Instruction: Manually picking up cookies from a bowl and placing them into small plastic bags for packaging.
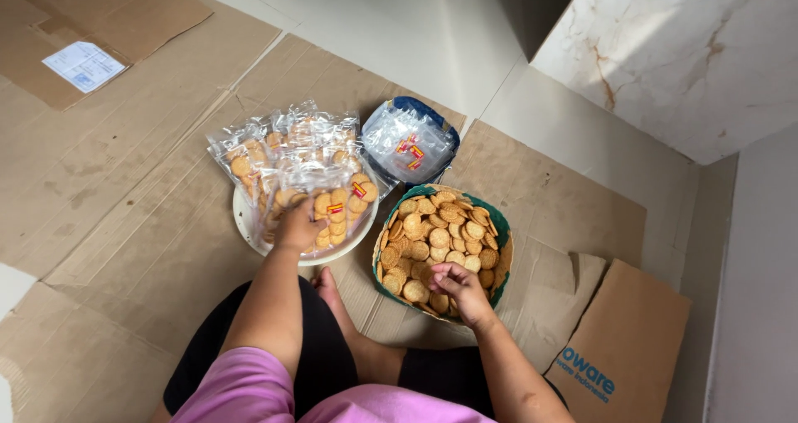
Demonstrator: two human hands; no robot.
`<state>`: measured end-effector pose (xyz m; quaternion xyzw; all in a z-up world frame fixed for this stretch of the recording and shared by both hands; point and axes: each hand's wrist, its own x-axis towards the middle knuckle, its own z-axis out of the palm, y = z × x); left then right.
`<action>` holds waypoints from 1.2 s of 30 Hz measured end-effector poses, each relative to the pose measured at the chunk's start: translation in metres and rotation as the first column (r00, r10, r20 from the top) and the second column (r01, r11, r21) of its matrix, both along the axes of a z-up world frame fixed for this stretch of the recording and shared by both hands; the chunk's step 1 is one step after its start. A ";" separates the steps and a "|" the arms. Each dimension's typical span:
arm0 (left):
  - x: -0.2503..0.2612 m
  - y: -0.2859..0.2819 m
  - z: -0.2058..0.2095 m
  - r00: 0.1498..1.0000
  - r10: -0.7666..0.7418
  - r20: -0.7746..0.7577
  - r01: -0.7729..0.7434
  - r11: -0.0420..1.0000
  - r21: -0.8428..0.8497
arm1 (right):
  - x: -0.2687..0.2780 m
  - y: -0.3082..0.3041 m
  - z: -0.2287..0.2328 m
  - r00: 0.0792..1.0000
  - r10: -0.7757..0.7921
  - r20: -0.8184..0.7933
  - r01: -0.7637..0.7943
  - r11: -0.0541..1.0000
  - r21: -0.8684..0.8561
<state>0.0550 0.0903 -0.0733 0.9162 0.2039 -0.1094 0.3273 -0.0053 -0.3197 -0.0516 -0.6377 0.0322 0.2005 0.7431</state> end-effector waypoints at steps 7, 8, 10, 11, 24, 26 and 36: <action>0.001 0.012 0.002 0.997 0.054 0.055 -0.049 0.994 -0.097 | -0.002 0.002 0.007 0.999 0.031 -0.025 -0.032 0.999 -0.040; 0.000 0.011 0.003 0.996 0.040 0.084 -0.035 0.998 -0.057 | -0.002 0.003 0.008 0.998 0.049 -0.030 -0.051 0.996 -0.070; -0.007 0.010 0.006 0.994 0.022 0.106 -0.022 1.000 -0.008 | -0.005 0.004 0.005 0.997 0.067 -0.043 -0.071 0.993 -0.091; -0.007 0.009 0.010 0.993 0.044 0.113 -0.047 0.999 0.022 | -0.004 0.004 0.003 0.996 0.083 -0.040 -0.087 0.990 -0.112; -0.015 -0.012 0.056 0.797 0.266 0.542 -0.146 0.956 -0.255 | 0.002 0.003 -0.008 0.929 0.366 -0.059 -0.339 0.776 -0.532; -0.007 -0.017 0.048 0.759 0.154 0.632 -0.080 0.986 -0.145 | 0.002 0.004 -0.010 0.917 0.392 -0.067 -0.361 0.747 -0.558; 0.055 -0.116 0.074 0.667 -0.571 0.479 0.520 0.817 0.249 | 0.000 0.020 0.004 0.848 0.521 -0.097 -0.482 0.683 -0.548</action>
